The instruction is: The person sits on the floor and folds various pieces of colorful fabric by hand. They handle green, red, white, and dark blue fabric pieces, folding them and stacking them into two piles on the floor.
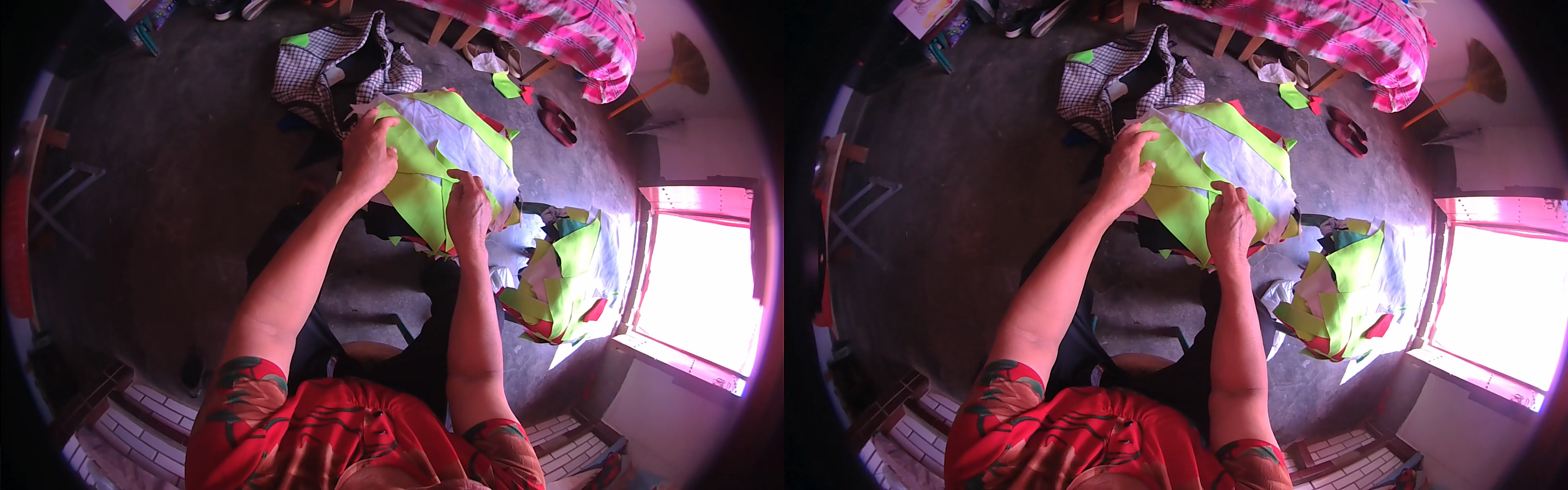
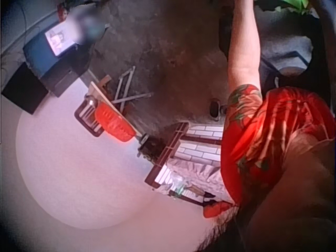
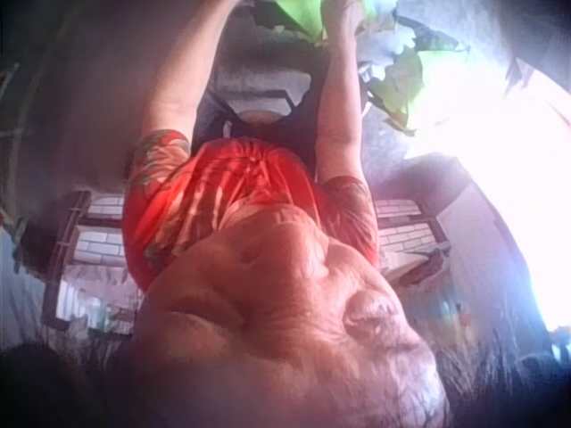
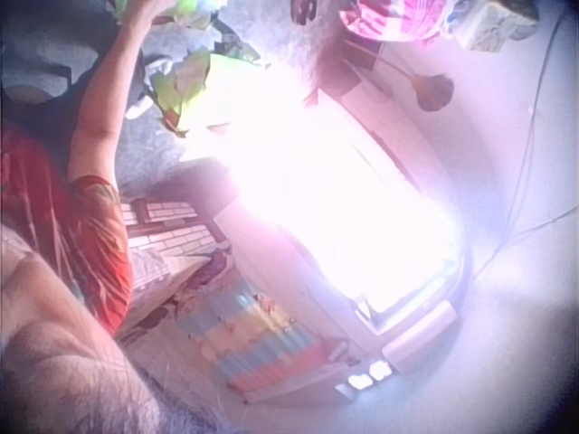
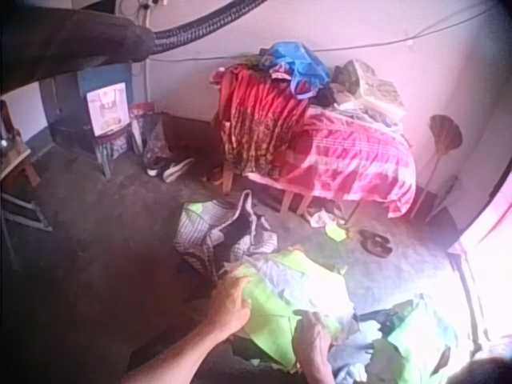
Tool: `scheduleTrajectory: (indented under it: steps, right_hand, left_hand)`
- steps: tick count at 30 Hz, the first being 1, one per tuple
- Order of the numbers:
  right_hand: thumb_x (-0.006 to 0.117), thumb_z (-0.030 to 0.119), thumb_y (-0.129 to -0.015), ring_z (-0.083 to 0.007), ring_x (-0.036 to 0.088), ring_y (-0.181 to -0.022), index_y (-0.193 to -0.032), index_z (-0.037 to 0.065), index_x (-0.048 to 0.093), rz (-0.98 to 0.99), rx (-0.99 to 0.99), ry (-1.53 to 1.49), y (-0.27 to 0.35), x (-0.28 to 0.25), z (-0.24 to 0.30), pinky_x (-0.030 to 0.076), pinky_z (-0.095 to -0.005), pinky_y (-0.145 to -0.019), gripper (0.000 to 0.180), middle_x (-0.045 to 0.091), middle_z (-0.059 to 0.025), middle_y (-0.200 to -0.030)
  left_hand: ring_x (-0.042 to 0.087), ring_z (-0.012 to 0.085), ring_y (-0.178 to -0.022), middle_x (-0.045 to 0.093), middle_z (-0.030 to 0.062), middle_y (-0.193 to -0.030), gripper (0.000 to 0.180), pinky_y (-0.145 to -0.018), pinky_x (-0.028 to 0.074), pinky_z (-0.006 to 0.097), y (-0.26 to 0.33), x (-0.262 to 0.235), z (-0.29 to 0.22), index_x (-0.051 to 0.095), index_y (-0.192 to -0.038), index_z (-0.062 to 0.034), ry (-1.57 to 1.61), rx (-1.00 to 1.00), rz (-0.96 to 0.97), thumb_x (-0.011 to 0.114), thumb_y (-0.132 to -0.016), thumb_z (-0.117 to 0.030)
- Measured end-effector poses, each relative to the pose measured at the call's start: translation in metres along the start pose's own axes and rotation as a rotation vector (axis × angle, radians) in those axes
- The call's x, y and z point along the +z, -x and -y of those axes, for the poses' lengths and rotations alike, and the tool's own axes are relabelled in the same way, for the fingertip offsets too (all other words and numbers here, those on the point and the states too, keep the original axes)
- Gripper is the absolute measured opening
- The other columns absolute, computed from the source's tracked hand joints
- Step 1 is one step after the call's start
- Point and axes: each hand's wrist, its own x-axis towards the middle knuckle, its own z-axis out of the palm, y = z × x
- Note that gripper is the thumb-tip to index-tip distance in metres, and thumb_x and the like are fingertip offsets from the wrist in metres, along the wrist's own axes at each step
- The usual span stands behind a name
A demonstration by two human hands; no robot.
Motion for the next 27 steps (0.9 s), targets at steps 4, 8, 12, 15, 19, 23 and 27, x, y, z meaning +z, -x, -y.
scheduleTrajectory:
  steps: [4, 8, 12, 15, 19, 23, 27]
  right_hand:
    - [0.050, 0.011, -0.085, -0.0349, 0.060, -0.087, -0.105, 0.011, 0.060, 0.146, 0.055, 0.168, 0.003, 0.006, -0.001, 0.048, -0.0451, -0.072, 0.023, 0.057, -0.0168, -0.096]
    - [0.054, 0.007, -0.082, -0.0333, 0.060, -0.088, -0.107, 0.009, 0.059, -0.076, -0.140, -0.038, -0.002, 0.008, -0.006, 0.049, -0.0422, -0.072, 0.026, 0.052, -0.0164, -0.110]
    - [0.056, 0.006, -0.082, -0.0285, 0.062, -0.084, -0.125, 0.010, 0.047, 0.069, -0.121, -0.335, -0.006, 0.008, 0.006, 0.049, -0.0395, -0.076, 0.044, 0.035, -0.0181, -0.138]
    - [0.059, 0.009, -0.080, -0.0263, 0.063, -0.082, -0.132, 0.011, 0.041, 0.160, -0.150, -0.375, -0.006, 0.024, -0.001, 0.050, -0.0392, -0.078, 0.055, 0.024, -0.0196, -0.145]
    - [0.061, 0.011, -0.079, -0.0266, 0.062, -0.081, -0.129, 0.010, 0.044, 0.231, -0.175, -0.333, -0.007, 0.028, -0.006, 0.050, -0.0398, -0.078, 0.053, 0.027, -0.0193, -0.142]
    - [0.062, 0.012, -0.077, -0.0289, 0.062, -0.086, -0.127, 0.010, 0.047, 0.301, -0.172, -0.307, -0.011, 0.028, -0.012, 0.049, -0.0399, -0.079, 0.052, 0.030, -0.0162, -0.140]
    - [0.062, 0.011, -0.076, -0.0336, 0.060, -0.097, -0.131, 0.011, 0.043, 0.241, -0.240, -0.211, -0.009, 0.035, -0.018, 0.048, -0.0414, -0.081, 0.058, 0.021, -0.0133, -0.147]
  left_hand:
    - [0.041, 0.0329, -0.124, 0.043, 0.0165, -0.131, 0.041, -0.100, 0.037, 0.039, 0.001, 0.000, -0.001, 0.051, -0.114, -0.0066, 0.031, -0.026, 0.033, 0.061, -0.074, -0.001]
    - [0.051, 0.0349, -0.112, 0.048, 0.0205, -0.125, 0.038, -0.093, 0.042, 0.042, 0.004, 0.003, -0.001, 0.056, -0.109, -0.0054, 0.042, 0.017, -0.041, 0.063, -0.072, -0.005]
    - [0.051, 0.0354, -0.112, 0.048, 0.0208, -0.125, 0.037, -0.093, 0.042, 0.042, 0.004, 0.000, -0.004, 0.056, -0.109, -0.0050, 0.080, -0.004, -0.016, 0.064, -0.073, -0.006]
    - [0.051, 0.0357, -0.111, 0.048, 0.0208, -0.125, 0.037, -0.093, 0.042, 0.042, 0.005, -0.002, -0.002, 0.056, -0.109, -0.0048, 0.074, 0.018, -0.033, 0.065, -0.073, -0.008]
    - [0.051, 0.0359, -0.111, 0.048, 0.0206, -0.125, 0.038, -0.093, 0.042, 0.042, 0.006, -0.005, 0.001, 0.055, -0.109, -0.0048, 0.095, 0.009, -0.033, 0.066, -0.073, -0.009]
    - [0.046, 0.0342, -0.117, 0.047, 0.0182, -0.122, 0.037, -0.098, 0.038, 0.037, 0.006, -0.006, 0.002, 0.053, -0.108, -0.0043, 0.143, -0.007, -0.003, 0.066, -0.073, -0.007]
    - [0.048, 0.0347, -0.114, 0.048, 0.0190, -0.122, 0.037, -0.096, 0.039, 0.040, 0.003, 0.000, 0.009, 0.053, -0.107, -0.0035, 0.125, 0.102, -0.041, 0.067, -0.072, -0.009]
